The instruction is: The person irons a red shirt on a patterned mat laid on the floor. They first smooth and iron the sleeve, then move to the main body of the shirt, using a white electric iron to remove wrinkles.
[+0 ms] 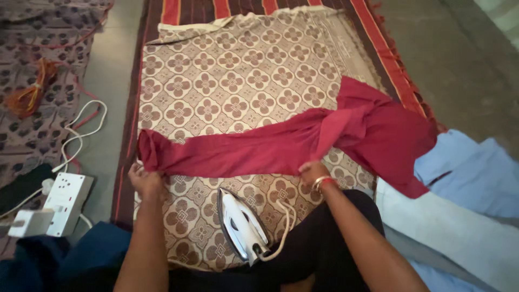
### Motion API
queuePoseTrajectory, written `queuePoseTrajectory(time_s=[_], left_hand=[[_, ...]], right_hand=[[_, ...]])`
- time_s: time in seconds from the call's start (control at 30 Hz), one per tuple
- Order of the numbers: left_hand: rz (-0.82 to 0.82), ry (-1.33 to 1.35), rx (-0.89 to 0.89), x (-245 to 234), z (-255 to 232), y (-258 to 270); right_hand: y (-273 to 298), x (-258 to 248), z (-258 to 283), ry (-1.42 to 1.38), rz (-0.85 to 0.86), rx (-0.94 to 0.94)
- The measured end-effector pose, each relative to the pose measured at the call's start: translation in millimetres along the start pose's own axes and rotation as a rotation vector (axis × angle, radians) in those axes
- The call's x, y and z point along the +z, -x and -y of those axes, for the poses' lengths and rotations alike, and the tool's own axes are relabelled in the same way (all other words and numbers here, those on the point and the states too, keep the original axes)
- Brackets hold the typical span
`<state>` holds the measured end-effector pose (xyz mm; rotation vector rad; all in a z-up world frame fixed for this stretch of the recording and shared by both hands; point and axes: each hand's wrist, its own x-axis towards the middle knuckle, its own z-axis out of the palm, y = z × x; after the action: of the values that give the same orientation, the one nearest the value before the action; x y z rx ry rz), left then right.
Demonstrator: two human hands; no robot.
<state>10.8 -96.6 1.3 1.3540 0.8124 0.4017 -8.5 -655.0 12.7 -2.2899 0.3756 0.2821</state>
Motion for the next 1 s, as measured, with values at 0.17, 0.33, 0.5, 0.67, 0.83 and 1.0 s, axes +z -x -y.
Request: queuePoseTrajectory(time_s=[0.17, 0.33, 0.5, 0.67, 0.83, 1.0], left_hand=[[0.074, -0.047, 0.092, -8.4, -15.2, -4.1], [0.012, 0.02, 0.177, 0.5, -24.8, 4.8], [-0.011, 0.081, -0.008, -2.7, -61.1, 8.5], [-0.091, 0.16, 0.031, -12.2, -46.8, -42.5], [-0.181, 0.267, 0.09, -35.3, -28.4, -48.4], [-0.141, 0.029, -0.32, -39.8, -72.9, -21.8]], right_hand=[[11.5, 7.8, 25.1, 0.125, -0.079, -0.116], [65.9, -7.2, 93.7, 0.192, -0.042, 0.02], [106.3, 9.6, 142.8, 0.112, -0.06, -0.302], [162.5, 49.3, 193.6, -0.318, 0.145, -0.389], [216.3, 46.2, 256.3, 0.172, 0.367, -0.272], [241.1, 66.2, 244.3, 0.179, 0.417, -0.337]])
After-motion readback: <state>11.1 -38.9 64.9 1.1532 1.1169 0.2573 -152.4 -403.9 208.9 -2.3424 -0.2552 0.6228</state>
